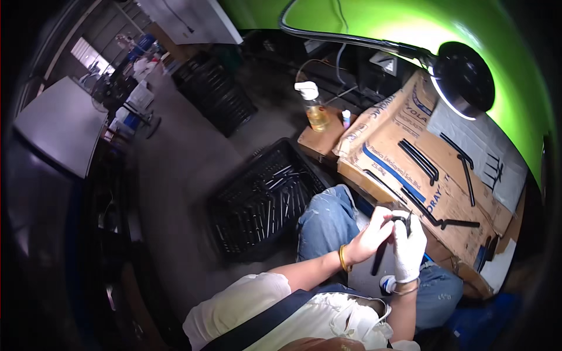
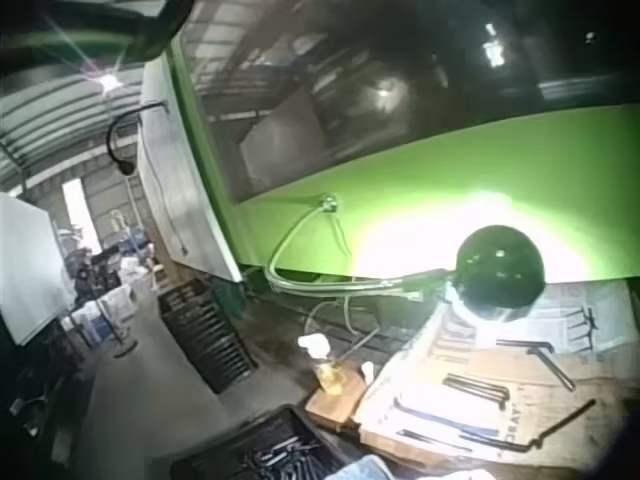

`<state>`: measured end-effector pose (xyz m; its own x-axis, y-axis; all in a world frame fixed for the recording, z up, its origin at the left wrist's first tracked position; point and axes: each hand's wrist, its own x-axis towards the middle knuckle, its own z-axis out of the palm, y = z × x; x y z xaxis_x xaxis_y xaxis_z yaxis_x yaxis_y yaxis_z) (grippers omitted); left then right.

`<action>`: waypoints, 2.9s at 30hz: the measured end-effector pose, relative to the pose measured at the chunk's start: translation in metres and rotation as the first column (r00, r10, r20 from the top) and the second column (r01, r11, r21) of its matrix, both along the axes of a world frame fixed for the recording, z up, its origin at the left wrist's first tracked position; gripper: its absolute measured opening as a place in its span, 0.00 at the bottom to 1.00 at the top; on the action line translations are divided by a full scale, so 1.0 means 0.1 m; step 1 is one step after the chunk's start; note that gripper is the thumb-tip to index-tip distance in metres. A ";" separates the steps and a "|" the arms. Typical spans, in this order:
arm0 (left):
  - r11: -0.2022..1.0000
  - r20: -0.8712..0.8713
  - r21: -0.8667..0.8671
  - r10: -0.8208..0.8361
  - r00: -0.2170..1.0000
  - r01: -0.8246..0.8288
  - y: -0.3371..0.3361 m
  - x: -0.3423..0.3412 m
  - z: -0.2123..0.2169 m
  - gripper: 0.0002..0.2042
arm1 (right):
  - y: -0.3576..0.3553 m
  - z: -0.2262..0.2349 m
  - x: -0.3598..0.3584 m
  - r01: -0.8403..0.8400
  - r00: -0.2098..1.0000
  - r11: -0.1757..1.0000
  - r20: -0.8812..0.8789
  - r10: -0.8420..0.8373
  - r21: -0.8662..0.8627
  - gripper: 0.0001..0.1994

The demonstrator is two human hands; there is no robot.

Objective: Inspecting and organizing black plastic components next to an injection molding machine.

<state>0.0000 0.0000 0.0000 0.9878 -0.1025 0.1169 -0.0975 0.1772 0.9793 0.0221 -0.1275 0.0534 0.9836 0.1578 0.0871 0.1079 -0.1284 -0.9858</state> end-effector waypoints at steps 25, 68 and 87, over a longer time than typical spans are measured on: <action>1.000 0.183 -0.023 -0.005 0.983 0.009 0.61 -0.32 -0.19 0.24 | 0.20 -0.03 -0.57 -0.354 0.928 0.918 0.049 0.368 -0.180 0.09; 0.960 0.403 0.276 -0.071 0.912 -0.048 0.70 -0.19 -0.08 0.20 | 0.09 0.04 -0.54 -0.416 0.900 0.909 -0.159 0.406 -0.031 0.10; 0.995 0.174 -0.052 0.090 0.981 -0.082 0.50 -0.26 -0.29 0.23 | 0.25 -0.08 -0.36 -0.071 0.948 0.984 -0.296 0.117 0.162 0.10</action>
<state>-0.0257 0.0497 -0.0285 0.9564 -0.0086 0.2921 -0.2843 0.2037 0.9369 -0.0138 -0.1022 0.0453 0.9483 0.2592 -0.1831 -0.1940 0.0170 -0.9809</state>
